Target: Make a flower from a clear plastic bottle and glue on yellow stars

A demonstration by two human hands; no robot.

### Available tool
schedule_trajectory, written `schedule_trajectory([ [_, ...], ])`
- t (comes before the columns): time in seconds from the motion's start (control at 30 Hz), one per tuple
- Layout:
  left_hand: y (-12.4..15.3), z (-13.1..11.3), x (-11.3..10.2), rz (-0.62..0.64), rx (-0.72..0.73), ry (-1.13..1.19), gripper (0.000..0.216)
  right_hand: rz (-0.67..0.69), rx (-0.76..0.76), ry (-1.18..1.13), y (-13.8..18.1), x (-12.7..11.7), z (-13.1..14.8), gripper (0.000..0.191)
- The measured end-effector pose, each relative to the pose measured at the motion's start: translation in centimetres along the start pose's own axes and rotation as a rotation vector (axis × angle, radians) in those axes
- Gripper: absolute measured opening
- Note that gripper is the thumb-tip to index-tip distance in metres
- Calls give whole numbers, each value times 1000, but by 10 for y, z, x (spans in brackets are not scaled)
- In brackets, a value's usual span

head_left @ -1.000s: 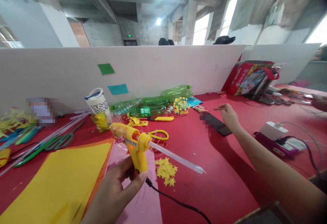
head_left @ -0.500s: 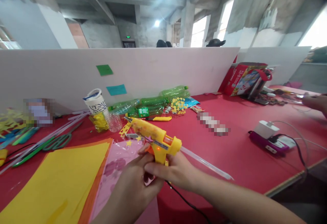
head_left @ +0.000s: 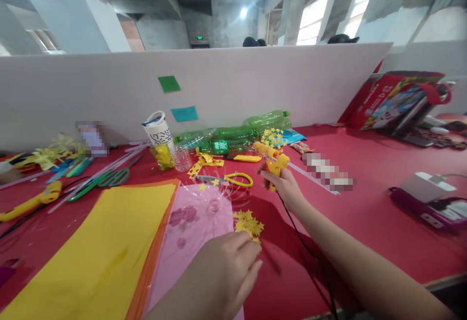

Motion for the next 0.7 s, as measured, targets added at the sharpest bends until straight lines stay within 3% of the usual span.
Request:
schedule_trajectory([
  [0.13,-23,13,28,77,-76,-30,27,-15,29,22,-1,-4,-17,17],
  [0.4,-57,34,70,169,-212,-272,35,5,51,35,7,3,-10,19],
  [0.57,-69,32,85,40,-233,-283,25,54,49,39,10,8,-10,18],
  [0.7,-75,26,86,26,-211,-283,24,62,35,46,9,7,-12,16],
])
Point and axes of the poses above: each hand's wrist, its own y-axis away from the middle knuckle, its own x-axis out of the palm, z = x × y, the point moved 8 cm from there along -y, towards the middle knuckle, and after that the axes turned 3 degrees about y, right-handed, at the moved point
